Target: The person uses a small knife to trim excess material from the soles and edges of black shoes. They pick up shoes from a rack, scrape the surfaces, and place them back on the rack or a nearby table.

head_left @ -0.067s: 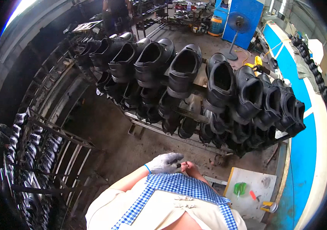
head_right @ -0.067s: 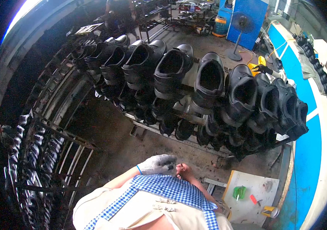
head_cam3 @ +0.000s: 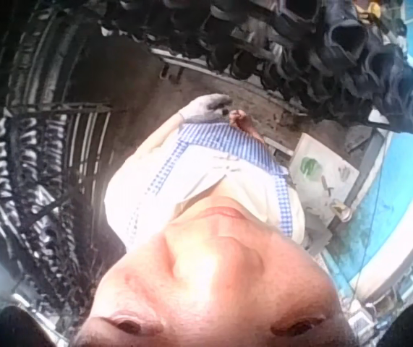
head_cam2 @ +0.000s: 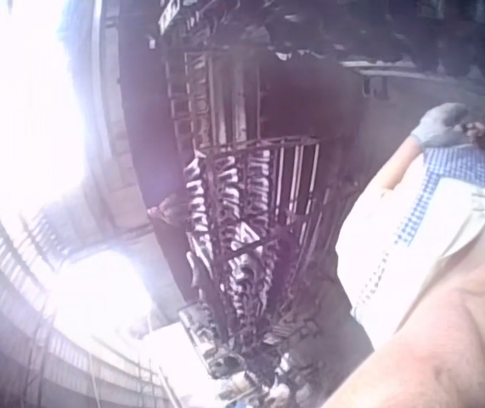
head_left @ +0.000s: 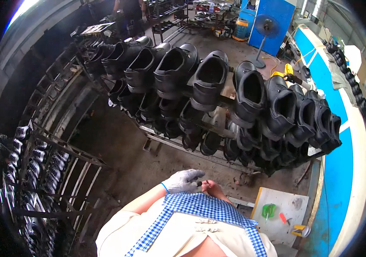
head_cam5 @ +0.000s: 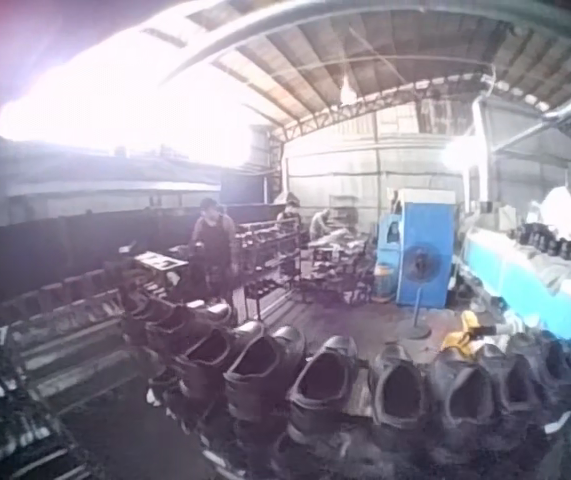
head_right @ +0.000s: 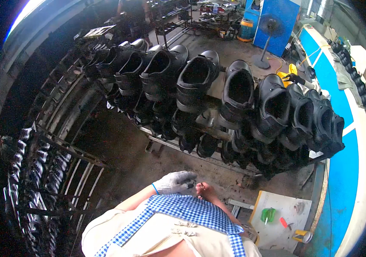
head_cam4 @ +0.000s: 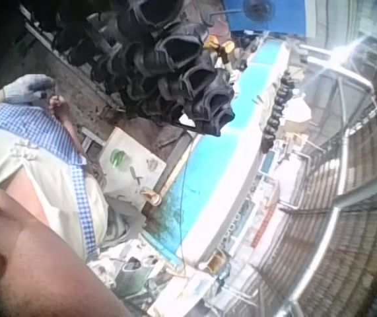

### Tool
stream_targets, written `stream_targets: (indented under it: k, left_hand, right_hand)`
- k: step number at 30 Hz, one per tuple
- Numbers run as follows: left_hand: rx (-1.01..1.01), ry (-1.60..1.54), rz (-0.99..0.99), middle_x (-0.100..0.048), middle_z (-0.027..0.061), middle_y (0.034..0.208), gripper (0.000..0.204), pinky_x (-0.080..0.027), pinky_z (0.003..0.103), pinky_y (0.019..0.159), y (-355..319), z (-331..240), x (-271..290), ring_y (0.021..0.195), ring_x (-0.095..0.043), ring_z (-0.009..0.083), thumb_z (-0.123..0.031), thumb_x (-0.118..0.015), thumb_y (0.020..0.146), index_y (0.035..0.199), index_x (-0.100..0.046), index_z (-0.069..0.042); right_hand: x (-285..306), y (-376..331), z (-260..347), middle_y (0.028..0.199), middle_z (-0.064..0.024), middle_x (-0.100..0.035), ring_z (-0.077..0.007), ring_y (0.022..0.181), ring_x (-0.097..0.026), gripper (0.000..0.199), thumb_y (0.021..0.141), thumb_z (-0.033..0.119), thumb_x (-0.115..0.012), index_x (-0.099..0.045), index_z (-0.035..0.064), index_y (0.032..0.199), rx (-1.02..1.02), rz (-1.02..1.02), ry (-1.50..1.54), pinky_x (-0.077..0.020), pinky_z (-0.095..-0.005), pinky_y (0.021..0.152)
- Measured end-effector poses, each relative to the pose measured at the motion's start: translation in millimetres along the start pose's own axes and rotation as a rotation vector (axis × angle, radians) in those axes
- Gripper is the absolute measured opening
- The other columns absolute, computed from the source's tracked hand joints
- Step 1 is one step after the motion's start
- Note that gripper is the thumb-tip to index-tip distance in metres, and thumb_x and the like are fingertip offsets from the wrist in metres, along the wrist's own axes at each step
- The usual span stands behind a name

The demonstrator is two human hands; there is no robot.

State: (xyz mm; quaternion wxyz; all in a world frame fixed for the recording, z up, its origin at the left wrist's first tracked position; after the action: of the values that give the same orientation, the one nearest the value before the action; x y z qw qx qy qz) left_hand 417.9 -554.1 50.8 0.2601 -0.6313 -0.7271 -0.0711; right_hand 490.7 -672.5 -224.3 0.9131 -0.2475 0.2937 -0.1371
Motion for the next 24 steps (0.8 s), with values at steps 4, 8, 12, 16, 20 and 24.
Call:
stream_targets:
  k: [4, 8, 12, 16, 20, 24]
  left_hand:
    - [0.005, -0.021, -0.033, -0.060, 0.0198, 0.125, 0.050, -0.047, 0.038, 0.098, -4, 25, 23, 0.115, -0.059, 0.0328, -0.026, -0.062, 0.089, 0.134, -0.053, -0.006]
    - [0.133, -0.019, -0.033, -0.058, 0.0169, 0.132, 0.051, -0.044, 0.035, 0.103, -19, 66, 41, 0.121, -0.057, 0.0279, -0.024, -0.061, 0.088, 0.136, -0.052, -0.007]
    - [0.155, 0.011, -0.124, -0.060, 0.0147, 0.130, 0.052, -0.046, 0.033, 0.100, -32, 119, 55, 0.118, -0.058, 0.0228, -0.020, -0.060, 0.088, 0.138, -0.050, -0.007]
    - [0.205, -0.121, -0.164, -0.060, 0.0136, 0.131, 0.052, -0.046, 0.031, 0.101, -39, 144, 64, 0.119, -0.058, 0.0201, -0.017, -0.061, 0.089, 0.139, -0.049, -0.005]
    - [0.221, -0.110, -0.176, -0.060, 0.0121, 0.132, 0.048, -0.045, 0.033, 0.103, -40, 153, 71, 0.120, -0.058, 0.0233, -0.019, -0.063, 0.089, 0.135, -0.054, -0.007]
    - [0.243, -0.145, -0.174, -0.060, 0.0133, 0.130, 0.048, -0.046, 0.035, 0.102, -42, 150, 78, 0.118, -0.059, 0.0269, -0.024, -0.063, 0.085, 0.131, -0.057, -0.010]
  right_hand:
    - [-14, 23, 11, 0.088, -0.0017, -0.066, -0.0171, 0.074, -0.063, 0.020, 0.093, 0.028, -0.055, -0.063, 0.0092, 0.097, 0.070, -0.095, -0.643, -0.0506, -0.0335, 0.062]
    - [-40, 53, -8, 0.088, -0.0022, -0.067, -0.0131, 0.075, -0.063, 0.011, 0.093, 0.014, -0.058, -0.063, 0.0082, 0.102, -0.013, 0.064, 0.006, -0.0503, -0.0291, 0.065]
    - [-72, 41, 48, 0.083, -0.0046, -0.069, -0.0130, 0.077, -0.065, 0.011, 0.093, 0.012, -0.059, -0.065, 0.0049, 0.099, 0.122, -0.086, -0.797, -0.0504, -0.0285, 0.070]
    - [-60, 44, 46, 0.094, -0.0100, -0.069, -0.0180, 0.081, -0.065, 0.026, 0.097, 0.020, -0.054, -0.063, 0.0024, 0.115, -0.001, -0.176, -0.845, -0.0502, -0.0315, 0.073]
    - [-74, 38, 61, 0.088, -0.0121, -0.068, -0.0185, 0.075, -0.064, 0.037, 0.097, 0.028, -0.057, -0.061, -0.0008, 0.120, -0.076, -0.180, -0.871, -0.0487, -0.0335, 0.068]
    - [-74, 41, 64, 0.088, -0.0136, -0.068, -0.0197, 0.076, -0.065, 0.037, 0.095, 0.030, -0.058, -0.063, -0.0005, 0.116, -0.026, -0.214, -0.922, -0.0487, -0.0337, 0.069]
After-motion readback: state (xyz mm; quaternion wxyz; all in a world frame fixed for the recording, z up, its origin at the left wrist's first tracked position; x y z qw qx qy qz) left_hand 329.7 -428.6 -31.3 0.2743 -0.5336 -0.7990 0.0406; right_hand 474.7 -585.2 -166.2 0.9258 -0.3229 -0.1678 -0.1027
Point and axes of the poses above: each hand's wrist, its own y-axis towards the middle knuckle, its own x-axis out of the back of the hand, z = x × y, the point moved 10 cm from there along y, towards the middle knuckle
